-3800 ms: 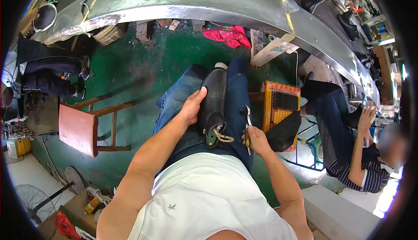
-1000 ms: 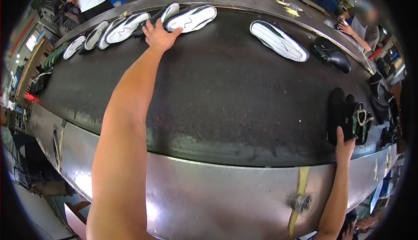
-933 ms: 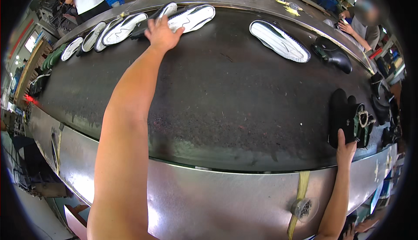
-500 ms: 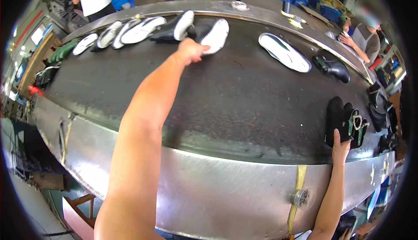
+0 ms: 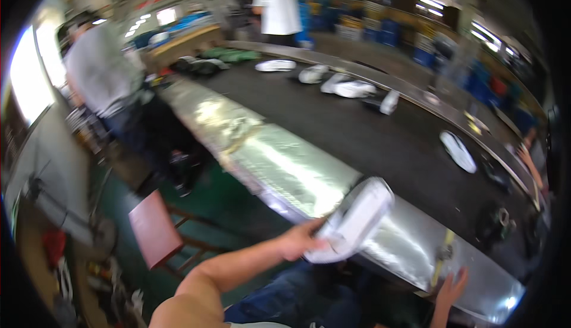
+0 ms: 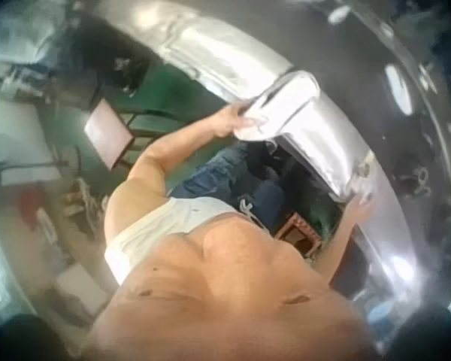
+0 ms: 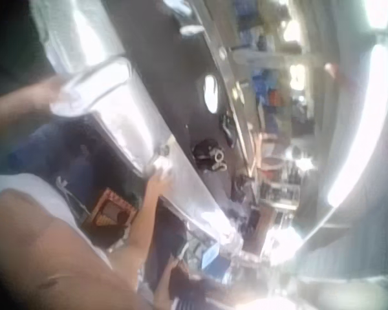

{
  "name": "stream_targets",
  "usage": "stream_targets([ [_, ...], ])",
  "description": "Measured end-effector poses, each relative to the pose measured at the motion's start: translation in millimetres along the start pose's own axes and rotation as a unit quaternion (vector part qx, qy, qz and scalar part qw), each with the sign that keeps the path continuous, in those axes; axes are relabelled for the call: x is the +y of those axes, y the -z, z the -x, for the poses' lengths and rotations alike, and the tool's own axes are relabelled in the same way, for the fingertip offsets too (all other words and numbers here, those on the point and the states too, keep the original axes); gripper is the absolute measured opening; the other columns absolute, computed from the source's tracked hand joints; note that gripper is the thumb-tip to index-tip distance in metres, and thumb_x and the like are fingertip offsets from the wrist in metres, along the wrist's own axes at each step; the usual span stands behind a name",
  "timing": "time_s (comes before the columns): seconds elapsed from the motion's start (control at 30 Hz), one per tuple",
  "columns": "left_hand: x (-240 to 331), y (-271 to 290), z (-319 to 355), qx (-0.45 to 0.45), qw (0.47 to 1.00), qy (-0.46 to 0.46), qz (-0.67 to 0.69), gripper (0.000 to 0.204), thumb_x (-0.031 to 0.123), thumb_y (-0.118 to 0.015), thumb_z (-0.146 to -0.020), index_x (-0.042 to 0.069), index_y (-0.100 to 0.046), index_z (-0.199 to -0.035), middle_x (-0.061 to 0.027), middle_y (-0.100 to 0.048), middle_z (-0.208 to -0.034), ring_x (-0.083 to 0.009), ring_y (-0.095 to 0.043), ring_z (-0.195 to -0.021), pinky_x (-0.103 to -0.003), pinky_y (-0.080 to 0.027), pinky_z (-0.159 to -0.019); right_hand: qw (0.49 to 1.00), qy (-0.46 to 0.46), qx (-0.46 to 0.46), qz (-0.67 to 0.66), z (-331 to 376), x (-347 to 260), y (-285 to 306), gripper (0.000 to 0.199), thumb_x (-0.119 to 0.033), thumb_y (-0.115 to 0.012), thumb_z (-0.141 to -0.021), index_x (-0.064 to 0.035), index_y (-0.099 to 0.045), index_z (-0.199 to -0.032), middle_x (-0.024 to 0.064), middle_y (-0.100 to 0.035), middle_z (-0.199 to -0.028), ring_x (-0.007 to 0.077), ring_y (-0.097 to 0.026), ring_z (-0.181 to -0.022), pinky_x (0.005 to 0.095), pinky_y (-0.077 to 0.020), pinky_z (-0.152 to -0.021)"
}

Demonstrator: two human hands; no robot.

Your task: Using pliers to pull and secure materials onto a shoe last during the shoe manufacturing process.

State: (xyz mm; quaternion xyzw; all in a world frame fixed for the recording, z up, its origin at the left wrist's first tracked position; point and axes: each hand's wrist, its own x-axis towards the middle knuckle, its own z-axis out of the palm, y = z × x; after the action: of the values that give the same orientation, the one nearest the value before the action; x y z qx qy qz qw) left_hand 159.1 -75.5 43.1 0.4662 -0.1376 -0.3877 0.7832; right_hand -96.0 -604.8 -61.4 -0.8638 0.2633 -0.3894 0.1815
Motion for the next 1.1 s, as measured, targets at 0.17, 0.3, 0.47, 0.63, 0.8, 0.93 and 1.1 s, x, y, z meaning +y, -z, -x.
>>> stream_targets([
  [0.17, -75, -21, 136, -0.009, 0.922, -0.056, -0.384, 0.107, 0.029, -0.083, -0.084, 0.001, -0.015, -0.162, -0.0207, -0.044, -0.154, -0.0237, -0.044, -0.14, -0.032, -0.033, -0.117, 0.875, -0.022, -0.483, -0.034, 193, -219, 103, 0.044, -0.035, -0.071, -0.093, 0.0002, -0.062, -0.119, 0.0234, -0.063, -0.118, 0.0403, -0.061, -0.106, 0.0482, -0.048, -0.094],
  [0.3, -140, -33, 205, -0.067, 0.933, 0.064, -0.347, 0.105, 0.027, -0.079, -0.088, 0.014, -0.009, -0.165, -0.0181, -0.054, -0.145, -0.0228, -0.056, -0.125, -0.032, -0.041, -0.109, 0.797, 0.007, -0.603, -0.016, 319, -223, 128, 0.064, -0.04, -0.069, -0.093, 0.0021, -0.049, -0.137, 0.0304, -0.057, -0.129, 0.0483, -0.058, -0.115, 0.0509, -0.0478, -0.098],
  [0.47, -189, -52, 224, -0.185, 0.802, 0.138, -0.551, 0.111, 0.044, -0.077, -0.082, -0.006, -0.013, -0.157, -0.0326, -0.02, -0.157, -0.0451, -0.025, -0.145, -0.047, -0.029, -0.118, 0.783, 0.007, -0.622, 0.019, 346, -269, 170, 0.064, -0.038, -0.075, -0.089, 0.0007, -0.052, -0.134, 0.0287, -0.061, -0.126, 0.0463, -0.059, -0.115, 0.0493, -0.0475, -0.098],
  [0.63, -217, -102, 151, -0.175, 0.712, 0.121, -0.669, 0.121, 0.063, -0.076, -0.074, 0.001, -0.018, -0.16, -0.025, -0.012, -0.167, -0.0481, -0.006, -0.155, -0.071, -0.018, -0.117, 0.772, 0.0, -0.634, 0.046, 340, -284, 181, 0.074, -0.035, -0.079, -0.085, 0.0022, -0.046, -0.14, 0.029, -0.06, -0.131, 0.046, -0.06, -0.118, 0.0496, -0.0492, -0.098],
  [0.8, -227, -95, 87, -0.111, 0.775, 0.151, -0.604, 0.089, 0.048, -0.082, -0.074, 0.013, -0.048, -0.148, -0.0225, -0.044, -0.153, -0.0422, -0.041, -0.142, -0.058, -0.039, -0.111, 0.763, 0.003, -0.646, 0.03, 334, -282, 184, 0.073, -0.028, -0.084, -0.081, 0.0016, -0.048, -0.137, 0.0244, -0.068, -0.112, 0.0397, -0.068, -0.101, 0.0457, -0.055, -0.085],
  [0.93, -242, -51, 82, -0.076, 0.873, 0.171, -0.451, 0.069, 0.038, -0.078, -0.083, 0.01, -0.053, -0.141, -0.0198, -0.06, -0.135, -0.0332, -0.058, -0.126, -0.042, -0.047, -0.104, 0.731, -0.137, -0.666, -0.06, 352, -231, 187, 0.055, -0.016, -0.081, -0.081, -0.0008, -0.054, -0.126, 0.0042, -0.058, -0.073, 0.0158, -0.057, -0.065, 0.0319, -0.0481, -0.058],
  [1.1, -233, -40, 105, -0.061, 0.972, 0.138, -0.183, 0.051, 0.03, -0.074, -0.09, 0.014, -0.057, -0.136, -0.0086, -0.062, -0.123, -0.0199, -0.058, -0.113, -0.042, -0.05, -0.095, 0.67, -0.364, -0.557, -0.329, 370, -216, 197, 0.044, -0.017, -0.077, -0.088, -0.0019, -0.057, -0.125, 0.0043, -0.06, -0.085, 0.0123, -0.054, -0.066, 0.031, -0.0462, -0.059],
])
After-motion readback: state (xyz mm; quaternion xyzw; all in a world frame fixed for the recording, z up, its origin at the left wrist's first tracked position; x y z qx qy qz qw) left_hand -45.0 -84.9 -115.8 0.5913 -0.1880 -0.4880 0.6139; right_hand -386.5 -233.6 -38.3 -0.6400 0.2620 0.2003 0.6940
